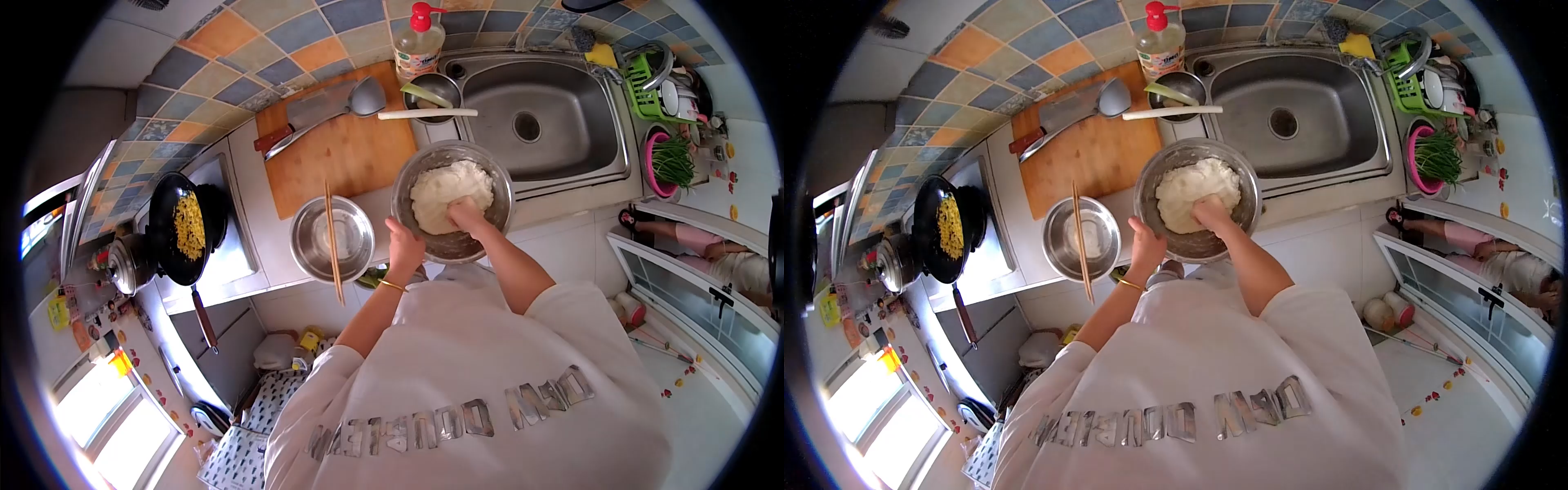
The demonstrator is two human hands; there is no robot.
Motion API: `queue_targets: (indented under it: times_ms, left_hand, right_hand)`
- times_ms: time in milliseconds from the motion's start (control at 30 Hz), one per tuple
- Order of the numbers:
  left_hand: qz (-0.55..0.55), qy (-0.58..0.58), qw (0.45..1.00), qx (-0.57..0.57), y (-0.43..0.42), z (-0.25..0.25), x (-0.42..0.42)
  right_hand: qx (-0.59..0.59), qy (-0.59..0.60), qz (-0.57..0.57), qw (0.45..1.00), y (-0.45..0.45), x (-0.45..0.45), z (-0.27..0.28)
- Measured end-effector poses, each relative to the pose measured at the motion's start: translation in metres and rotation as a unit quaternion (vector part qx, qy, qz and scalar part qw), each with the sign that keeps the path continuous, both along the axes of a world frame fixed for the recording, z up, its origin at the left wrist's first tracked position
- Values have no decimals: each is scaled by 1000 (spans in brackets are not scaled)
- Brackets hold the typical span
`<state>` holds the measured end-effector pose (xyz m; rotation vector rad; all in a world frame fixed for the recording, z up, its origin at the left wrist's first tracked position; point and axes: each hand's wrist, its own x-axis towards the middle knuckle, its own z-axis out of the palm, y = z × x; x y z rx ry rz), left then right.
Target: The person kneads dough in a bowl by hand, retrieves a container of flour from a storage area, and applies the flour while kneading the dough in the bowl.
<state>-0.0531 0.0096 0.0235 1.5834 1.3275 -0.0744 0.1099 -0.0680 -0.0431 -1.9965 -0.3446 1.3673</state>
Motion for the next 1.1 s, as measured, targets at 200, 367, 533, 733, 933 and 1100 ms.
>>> queue_targets:
  times_ms: [200, 367, 533, 733, 933, 1100]
  left_hand:
    - [-10, -28, 998, 50, -2, -25, -9]
    - [-30, -56, 995, 74, -1, -41, -15]
    - [-53, -35, 955, 291, -4, 9, -6]
    - [-249, -243, 878, 328, -37, 46, 21]
    - [-392, -108, 882, 238, 3, -16, 39]
    - [-442, -73, 842, 301, -19, 29, 47]
  right_hand:
    - [112, -226, 44, 967, -9, -17, -19]
    - [134, -353, 220, 899, -32, -40, 61]
    - [230, -486, 302, 787, -40, -37, 89]
    - [168, -458, 382, 785, -33, -31, 101]
    - [89, -573, 406, 707, -29, -37, 91]
    - [77, -639, 390, 659, -26, -22, 65]
